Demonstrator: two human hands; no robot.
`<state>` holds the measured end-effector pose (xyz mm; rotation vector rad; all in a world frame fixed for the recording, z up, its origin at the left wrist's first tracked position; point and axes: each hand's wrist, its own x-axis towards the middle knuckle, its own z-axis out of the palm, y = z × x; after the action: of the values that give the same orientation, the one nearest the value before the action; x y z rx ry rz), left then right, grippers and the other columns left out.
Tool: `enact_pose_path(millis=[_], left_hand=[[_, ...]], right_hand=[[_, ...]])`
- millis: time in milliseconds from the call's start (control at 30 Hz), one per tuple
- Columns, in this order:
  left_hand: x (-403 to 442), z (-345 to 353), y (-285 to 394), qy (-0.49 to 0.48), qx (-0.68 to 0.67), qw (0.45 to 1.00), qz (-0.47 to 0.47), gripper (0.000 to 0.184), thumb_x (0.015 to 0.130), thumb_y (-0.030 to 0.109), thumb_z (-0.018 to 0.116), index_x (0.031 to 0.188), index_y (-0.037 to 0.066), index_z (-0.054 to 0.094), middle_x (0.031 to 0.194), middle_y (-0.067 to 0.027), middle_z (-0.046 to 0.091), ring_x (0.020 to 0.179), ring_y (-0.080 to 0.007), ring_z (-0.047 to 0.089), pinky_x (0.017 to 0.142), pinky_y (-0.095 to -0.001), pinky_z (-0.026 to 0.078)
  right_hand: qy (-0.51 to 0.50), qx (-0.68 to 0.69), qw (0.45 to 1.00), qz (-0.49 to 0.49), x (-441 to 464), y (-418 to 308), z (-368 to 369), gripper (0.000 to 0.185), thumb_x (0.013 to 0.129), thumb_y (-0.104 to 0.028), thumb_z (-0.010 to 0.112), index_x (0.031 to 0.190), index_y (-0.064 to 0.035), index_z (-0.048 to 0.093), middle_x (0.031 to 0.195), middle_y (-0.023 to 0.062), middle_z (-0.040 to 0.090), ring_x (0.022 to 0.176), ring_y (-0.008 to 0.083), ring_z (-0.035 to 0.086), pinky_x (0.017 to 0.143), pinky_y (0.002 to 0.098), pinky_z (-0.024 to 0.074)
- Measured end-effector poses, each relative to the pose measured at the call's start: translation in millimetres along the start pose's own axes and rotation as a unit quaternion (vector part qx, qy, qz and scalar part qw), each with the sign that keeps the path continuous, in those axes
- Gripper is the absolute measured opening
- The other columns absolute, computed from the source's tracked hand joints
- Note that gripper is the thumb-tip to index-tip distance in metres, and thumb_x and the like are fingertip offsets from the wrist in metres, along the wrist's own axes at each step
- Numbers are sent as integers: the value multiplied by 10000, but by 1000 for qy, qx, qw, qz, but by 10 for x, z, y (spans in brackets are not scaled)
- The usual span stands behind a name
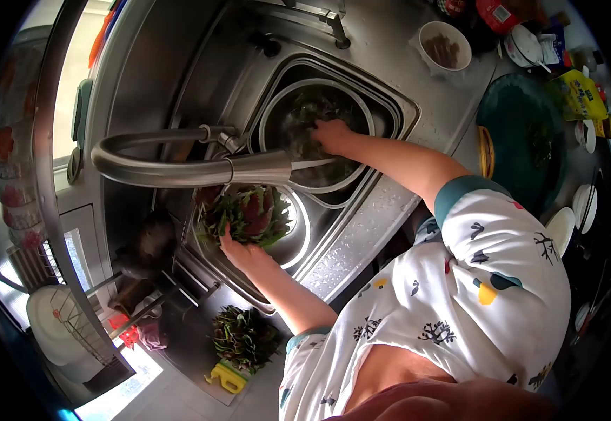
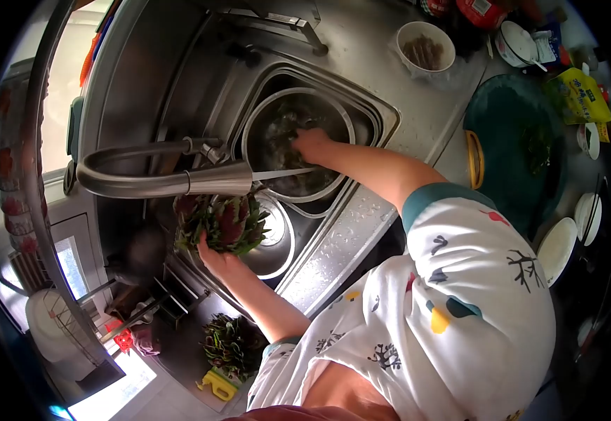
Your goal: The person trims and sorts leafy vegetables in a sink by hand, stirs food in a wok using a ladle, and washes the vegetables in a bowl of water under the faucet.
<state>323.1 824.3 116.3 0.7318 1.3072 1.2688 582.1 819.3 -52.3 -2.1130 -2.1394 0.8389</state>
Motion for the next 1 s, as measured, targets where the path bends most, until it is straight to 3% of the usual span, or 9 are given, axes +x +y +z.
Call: enact_pose_path(millis=[133,267,400,500,567,633,733,900,1000], left_hand=[[96,48,-72,-31,-16,999,1,356,846,189,497,1147,2,527,1143,-109,534,1013,-241,554,849,-367,491],[11,164,39,-16,-56,997,-55,369,822,180,535,1142,-4,528,1147,-108,543,1015,-255,554,854,-380,473],[69,108,-23,-18,-50,997,-52,372,816,177,533,1137,-10,526,1149,-112,545,1017,-259,554,858,-382,466],[65,62,-13,-18,-61,996,-61,399,814,206,573,1148,-10,537,1119,-107,560,995,-259,562,833,-403,492],[55,40,-1,-28,-66,996,-61,392,814,171,552,1159,-13,518,1140,-110,547,1012,-260,553,854,-395,475],[65,89,-51,-37,-77,995,-54,396,813,146,543,1173,-14,503,1153,-114,537,1025,-261,544,866,-391,468],[274,103,-363,-60,-112,991,-43,426,795,79,545,1204,-17,476,1166,-131,526,1047,-265,527,871,-401,470],[123,380,-714,-117,82,983,111,529,767,58,587,1263,-8,417,1209,-136,488,1058,-253,511,854,-369,469],[-211,702,-676,-109,29,994,11,723,760,105,646,1360,6,254,1248,-127,435,1062,-213,491,829,-311,457]], right_hand=[[-65,38,997,-29,-66,75,171,403,666,-268,666,1064,-216,629,1152,135,509,949,334,576,758,424,489],[124,157,973,112,-340,62,-250,467,694,-324,645,1149,-240,578,1292,172,397,1018,363,533,798,422,482],[67,-29,997,14,-311,-310,137,447,652,-301,680,1073,-169,606,1138,156,474,990,342,550,738,425,498],[56,24,998,18,-64,-83,132,420,619,-254,693,1022,-150,637,1112,156,507,961,327,576,703,414,510],[188,154,963,114,18,85,305,370,645,-98,622,1012,-149,638,1077,172,528,886,337,586,724,435,507],[128,158,977,61,-73,-5,280,420,673,-46,609,1089,-103,600,1023,177,567,759,302,628,657,405,522],[-14,483,873,61,-299,-213,-227,436,721,-63,610,1151,-41,541,953,169,606,618,252,640,563,350,524],[42,565,823,-40,-733,-716,-860,475,778,-70,576,1222,-18,417,994,152,588,655,214,626,551,305,503],[268,507,818,-51,-564,-987,-563,410,738,-122,605,1112,-51,453,805,167,593,783,243,618,652,332,473]])
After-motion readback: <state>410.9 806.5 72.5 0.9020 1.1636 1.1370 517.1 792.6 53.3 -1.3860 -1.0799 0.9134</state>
